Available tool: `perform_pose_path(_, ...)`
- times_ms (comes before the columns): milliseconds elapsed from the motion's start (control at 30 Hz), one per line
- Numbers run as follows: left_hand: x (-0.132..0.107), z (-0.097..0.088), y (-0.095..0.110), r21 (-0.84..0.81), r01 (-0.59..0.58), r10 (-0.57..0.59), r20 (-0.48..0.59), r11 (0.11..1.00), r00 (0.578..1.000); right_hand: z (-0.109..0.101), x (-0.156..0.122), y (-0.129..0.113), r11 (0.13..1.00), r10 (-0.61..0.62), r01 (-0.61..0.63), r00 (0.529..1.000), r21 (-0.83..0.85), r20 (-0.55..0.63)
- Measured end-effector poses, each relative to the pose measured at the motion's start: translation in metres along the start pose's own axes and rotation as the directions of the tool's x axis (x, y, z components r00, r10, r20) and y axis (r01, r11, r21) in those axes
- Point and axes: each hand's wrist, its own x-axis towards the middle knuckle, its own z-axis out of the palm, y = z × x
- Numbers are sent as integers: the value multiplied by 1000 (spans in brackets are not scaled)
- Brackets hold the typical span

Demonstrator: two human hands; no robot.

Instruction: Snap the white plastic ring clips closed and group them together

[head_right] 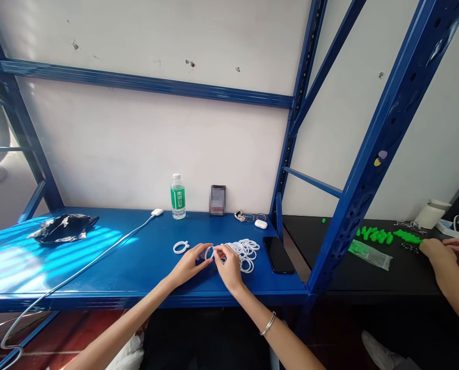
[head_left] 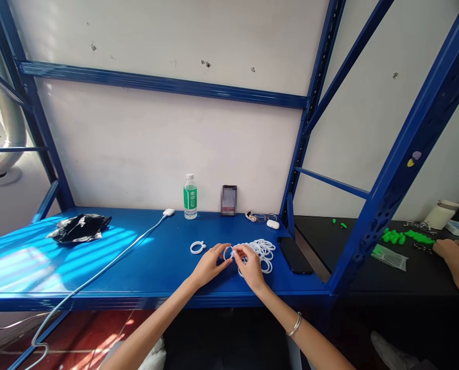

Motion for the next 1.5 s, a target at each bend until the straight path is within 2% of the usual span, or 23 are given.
perform_pose_path(1233,0,-4,8,60,-29,28,13,998,1000,0,-1,-4,998,-29,29,1000,-47,5)
perform_pose_path(1500,0,-4,8,90,-34,36,-17,995,999,0,-2,-7,998,-39,40,999,-44,14)
